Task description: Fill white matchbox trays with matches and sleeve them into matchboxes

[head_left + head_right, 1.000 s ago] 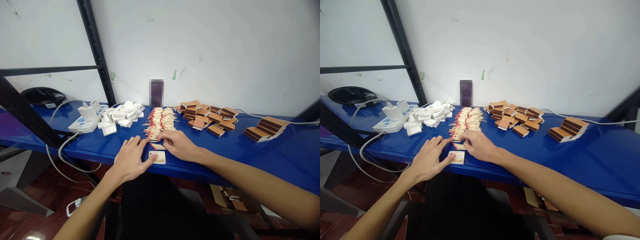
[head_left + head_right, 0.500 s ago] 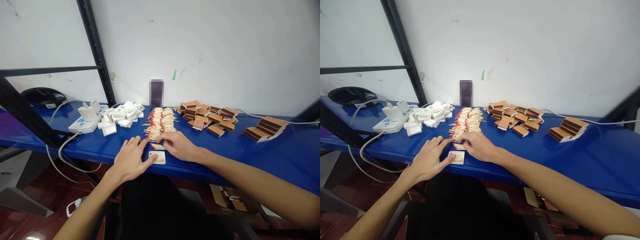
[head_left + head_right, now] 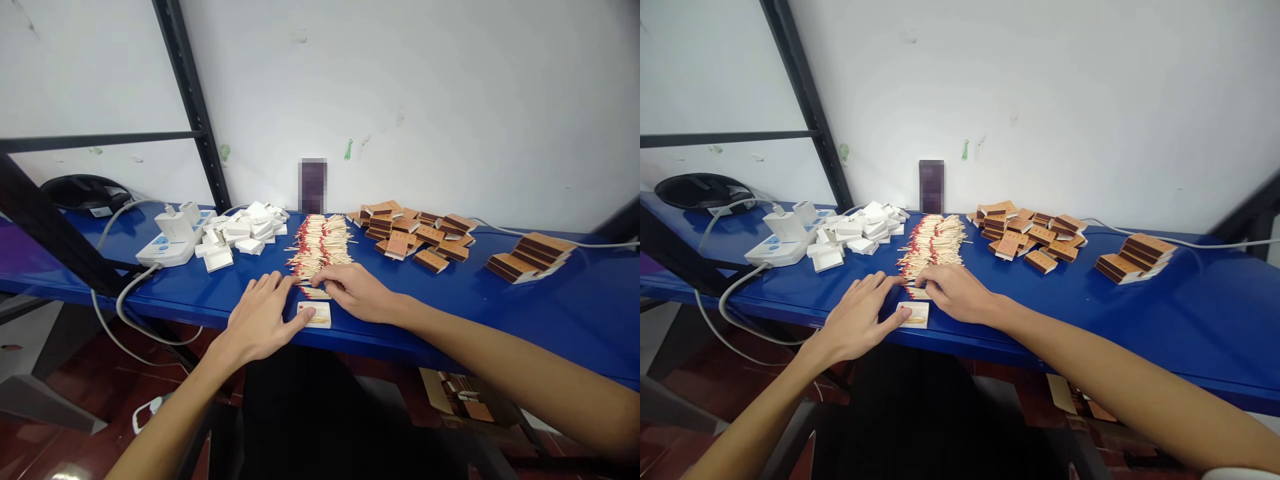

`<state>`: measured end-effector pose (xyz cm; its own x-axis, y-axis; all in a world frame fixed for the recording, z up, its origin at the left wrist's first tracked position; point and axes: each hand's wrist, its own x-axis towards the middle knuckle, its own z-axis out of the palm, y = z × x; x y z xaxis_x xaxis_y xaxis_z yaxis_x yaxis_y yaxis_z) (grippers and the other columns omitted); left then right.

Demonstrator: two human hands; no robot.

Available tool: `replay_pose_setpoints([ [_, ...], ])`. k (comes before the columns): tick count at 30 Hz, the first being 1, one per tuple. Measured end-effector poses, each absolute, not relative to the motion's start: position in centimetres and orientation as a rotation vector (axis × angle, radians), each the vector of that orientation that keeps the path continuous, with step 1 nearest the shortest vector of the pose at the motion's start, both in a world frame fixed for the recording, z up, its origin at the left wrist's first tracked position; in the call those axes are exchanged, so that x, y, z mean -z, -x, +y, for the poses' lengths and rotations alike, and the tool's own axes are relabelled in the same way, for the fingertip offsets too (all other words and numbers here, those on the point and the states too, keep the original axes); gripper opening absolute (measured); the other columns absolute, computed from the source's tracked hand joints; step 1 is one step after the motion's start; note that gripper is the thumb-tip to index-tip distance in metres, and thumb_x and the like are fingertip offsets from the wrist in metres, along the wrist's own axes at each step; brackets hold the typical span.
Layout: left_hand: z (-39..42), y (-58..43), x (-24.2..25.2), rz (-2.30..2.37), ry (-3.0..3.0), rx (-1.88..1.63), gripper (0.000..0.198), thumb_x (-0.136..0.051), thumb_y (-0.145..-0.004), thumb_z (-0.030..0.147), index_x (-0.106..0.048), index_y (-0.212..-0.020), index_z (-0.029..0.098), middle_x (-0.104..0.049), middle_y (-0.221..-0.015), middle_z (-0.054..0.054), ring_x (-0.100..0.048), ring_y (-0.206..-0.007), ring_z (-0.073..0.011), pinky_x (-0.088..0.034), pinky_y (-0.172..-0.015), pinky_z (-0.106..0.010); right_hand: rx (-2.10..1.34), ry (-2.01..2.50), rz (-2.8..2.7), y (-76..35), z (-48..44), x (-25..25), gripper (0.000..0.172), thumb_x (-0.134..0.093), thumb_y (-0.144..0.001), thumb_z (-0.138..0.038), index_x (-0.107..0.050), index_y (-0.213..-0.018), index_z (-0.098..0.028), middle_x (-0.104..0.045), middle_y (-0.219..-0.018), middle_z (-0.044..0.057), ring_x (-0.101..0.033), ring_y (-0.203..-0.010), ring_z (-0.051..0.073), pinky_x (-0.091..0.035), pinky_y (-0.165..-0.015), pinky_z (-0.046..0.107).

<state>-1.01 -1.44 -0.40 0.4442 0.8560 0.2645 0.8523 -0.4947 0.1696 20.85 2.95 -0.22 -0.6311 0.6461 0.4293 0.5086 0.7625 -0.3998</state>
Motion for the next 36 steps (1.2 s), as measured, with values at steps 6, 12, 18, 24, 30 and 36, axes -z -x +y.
replay_pose_setpoints([
  [6, -1.5, 1.1, 0.4, 1.537, -2.637, -0.538, 0.052, -0.041, -0.094, 0.059, -0.052, -0.128, 0.022, -0.057, -0.110, -0.008, -0.053, -0.102, -0.0288, -0.039, -0.090, -0.048, -0.321, 0.884, -2.401, -20.8, 2.9, 0.2, 0.026, -0.046, -0.087, -0.009, -0.068, -0.096, -0.019, -0.073, -0.091, 0.004, -0.066, -0.080, 0.017, -0.046, -0.073, 0.028],
  [12, -1.4, 1.0, 1.2, 1.740, -2.685, -0.644, 0.051, -0.046, -0.091, 0.055, -0.061, -0.119, 0.015, -0.057, -0.102, -0.011, -0.052, -0.095, -0.0299, -0.043, -0.085, -0.048, -0.309, 0.882, -2.407, -20.8, 2.8, 0.2, 0.026, -0.046, -0.086, -0.008, -0.068, -0.095, -0.019, -0.073, -0.089, 0.003, -0.065, -0.078, 0.016, -0.045, -0.072, 0.028],
  [18, -1.6, 1.2, 0.8, 1.615, -2.672, -0.638, 0.052, -0.043, -0.092, 0.054, -0.065, -0.119, 0.016, -0.057, -0.097, -0.009, -0.053, -0.092, -0.0276, -0.043, -0.083, -0.047, -0.325, 0.887, -2.422, -20.8, 2.8, 0.2, 0.026, -0.046, -0.087, -0.008, -0.068, -0.096, -0.019, -0.073, -0.091, 0.003, -0.066, -0.082, 0.017, -0.046, -0.075, 0.029],
  [24, -1.8, 1.3, 0.7, 1.577, -2.710, -0.624, 0.050, -0.044, -0.092, 0.055, -0.063, -0.123, 0.020, -0.057, -0.099, -0.008, -0.053, -0.091, -0.0273, -0.041, -0.085, -0.047, -0.340, 0.856, -2.415, -21.0, 2.9, 0.0, 0.027, -0.047, -0.085, -0.006, -0.068, -0.098, -0.019, -0.073, -0.093, 0.004, -0.066, -0.083, 0.017, -0.046, -0.076, 0.028],
  [30, -1.9, 1.6, 0.5, 1.478, -2.693, -0.618, 0.052, -0.048, -0.090, 0.054, -0.055, -0.131, 0.023, -0.057, -0.105, -0.007, -0.053, -0.097, -0.0274, -0.042, -0.090, -0.047, -0.355, 0.787, -2.526, -21.7, 3.0, -1.1, 0.022, -0.055, -0.086, -0.013, -0.068, -0.102, -0.020, -0.072, -0.095, 0.003, -0.061, -0.073, 0.014, -0.044, -0.070, 0.027],
  [36, -2.0, 2.0, 0.3, 1.351, -2.699, -0.549, 0.054, -0.057, -0.084, 0.058, -0.055, -0.128, 0.027, -0.055, -0.113, -0.006, -0.054, -0.104, -0.0288, -0.042, -0.096, -0.048, -0.399, 0.783, -2.554, -21.8, 3.1, -1.0, 0.021, -0.061, -0.089, -0.026, -0.069, -0.108, -0.019, -0.072, -0.094, 0.003, -0.060, -0.070, 0.014, -0.044, -0.067, 0.027],
])
